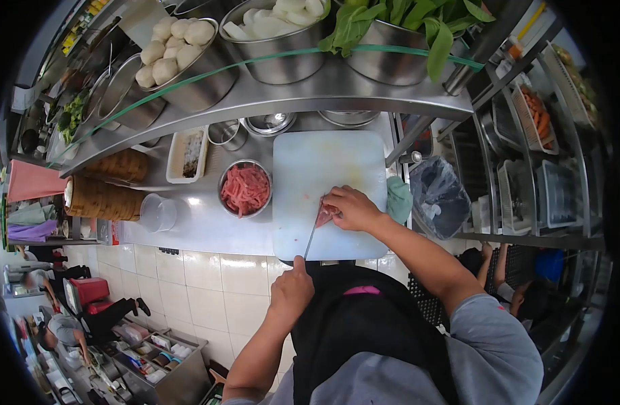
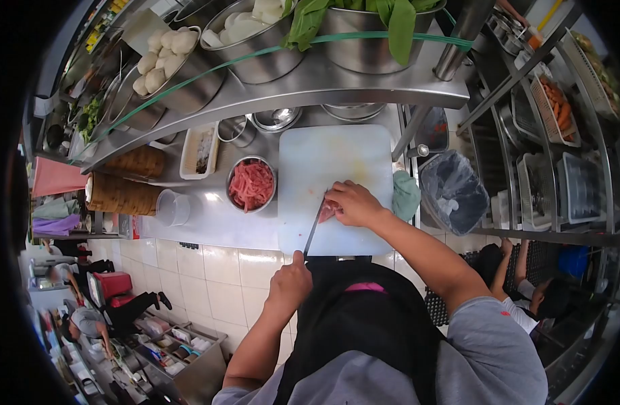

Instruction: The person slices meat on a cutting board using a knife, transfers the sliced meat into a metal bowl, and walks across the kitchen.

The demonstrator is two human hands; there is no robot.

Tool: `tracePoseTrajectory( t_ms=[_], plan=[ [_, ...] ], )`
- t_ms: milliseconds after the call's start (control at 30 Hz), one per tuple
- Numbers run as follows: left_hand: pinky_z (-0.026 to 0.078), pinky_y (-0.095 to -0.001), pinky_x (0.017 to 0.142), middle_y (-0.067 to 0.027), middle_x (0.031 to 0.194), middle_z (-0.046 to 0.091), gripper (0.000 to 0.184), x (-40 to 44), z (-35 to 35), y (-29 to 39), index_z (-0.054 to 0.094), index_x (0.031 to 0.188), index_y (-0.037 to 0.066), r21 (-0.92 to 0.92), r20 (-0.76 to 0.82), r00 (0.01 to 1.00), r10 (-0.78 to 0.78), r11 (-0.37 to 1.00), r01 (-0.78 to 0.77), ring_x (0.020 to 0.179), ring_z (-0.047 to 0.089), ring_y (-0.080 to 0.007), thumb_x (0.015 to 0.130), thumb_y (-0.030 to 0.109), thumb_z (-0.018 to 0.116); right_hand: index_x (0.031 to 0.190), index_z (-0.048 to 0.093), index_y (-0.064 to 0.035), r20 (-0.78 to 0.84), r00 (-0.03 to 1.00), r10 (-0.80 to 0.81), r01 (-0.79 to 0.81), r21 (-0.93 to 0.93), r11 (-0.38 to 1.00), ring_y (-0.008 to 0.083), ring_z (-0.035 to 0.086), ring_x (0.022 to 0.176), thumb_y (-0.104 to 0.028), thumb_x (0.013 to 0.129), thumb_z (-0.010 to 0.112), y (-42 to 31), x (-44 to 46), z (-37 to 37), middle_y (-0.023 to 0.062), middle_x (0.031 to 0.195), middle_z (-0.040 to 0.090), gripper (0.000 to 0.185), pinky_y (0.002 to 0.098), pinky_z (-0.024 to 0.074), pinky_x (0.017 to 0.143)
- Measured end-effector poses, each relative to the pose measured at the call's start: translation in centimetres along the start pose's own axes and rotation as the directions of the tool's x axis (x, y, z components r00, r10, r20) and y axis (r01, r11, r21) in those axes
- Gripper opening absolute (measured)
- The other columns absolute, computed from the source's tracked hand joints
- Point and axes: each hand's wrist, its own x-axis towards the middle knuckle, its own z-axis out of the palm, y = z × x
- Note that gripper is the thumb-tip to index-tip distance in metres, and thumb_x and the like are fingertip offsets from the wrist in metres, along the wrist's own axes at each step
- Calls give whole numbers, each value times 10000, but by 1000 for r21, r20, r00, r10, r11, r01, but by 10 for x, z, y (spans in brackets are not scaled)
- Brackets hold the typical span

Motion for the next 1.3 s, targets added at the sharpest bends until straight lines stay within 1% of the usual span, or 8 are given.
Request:
tracePoseTrajectory(
  t_ms=[267,367,433,667,733,967,1233,1300],
  plan=[
    [632,-523,629,-273,735,710,186,25,23,0,487,1064,11,-74,-13,997,72,995,-73,698,751,-443,952,100,606,930,675,-112,-9,1000,0,0,38,999,337,636,959,-54,757,689,8,1,7,61,953,624,184,458,554,832],
    [624,-550,655,-293,761,710,181,51,30,4,473,1074,-1,-182,-26,999,44,982,-48,737,744,-474,967,95,582,938,682,-112,-7,1000,-14,14,43,999,338,639,964,-52,755,691,10,0,10,62,951,626,193,460,557,825],
    [583,-633,699,-371,790,682,221,71,47,-1,464,1125,-37,-274,-40,998,43,960,-52,773,706,-552,993,115,554,941,674,-110,-17,1000,-13,13,53,999,325,636,952,-41,749,694,11,0,12,53,949,628,206,448,546,822],
    [591,-622,711,-331,809,703,222,43,75,-10,468,1154,-11,-273,-43,999,12,962,-23,786,715,-537,1006,140,536,1008,691,-127,-56,998,29,-27,36,999,317,644,954,-31,750,709,8,-5,14,29,942,637,275,443,554,828],
    [581,-633,710,-323,804,705,255,12,81,-20,472,1183,-2,-252,117,988,-104,959,131,779,712,-536,1012,173,542,963,683,-137,-69,997,45,-43,40,998,321,647,945,-38,763,695,3,-5,9,33,942,637,224,449,560,816],
    [573,-629,690,-345,761,685,209,20,38,-28,490,1099,-15,-226,-33,999,-34,974,25,722,691,-543,1006,158,561,909,661,-138,-88,996,34,-32,25,999,324,655,936,-46,778,682,0,-6,7,41,920,623,162,454,568,782],
    [593,-617,721,-321,783,698,196,12,-1,2,471,1097,0,-157,93,995,-23,987,37,790,716,-533,990,131,568,889,669,-112,-61,998,27,-26,14,1000,337,655,926,-34,772,677,-4,-3,5,56,932,634,141,460,564,789],
    [593,-617,731,-324,803,704,189,20,20,1,471,1099,-5,-207,22,1000,5,978,-1,804,718,-534,990,122,560,888,675,-108,-54,998,20,-19,14,1000,339,655,924,-33,769,678,-2,-6,8,60,935,637,140,461,564,790]
  ],
)
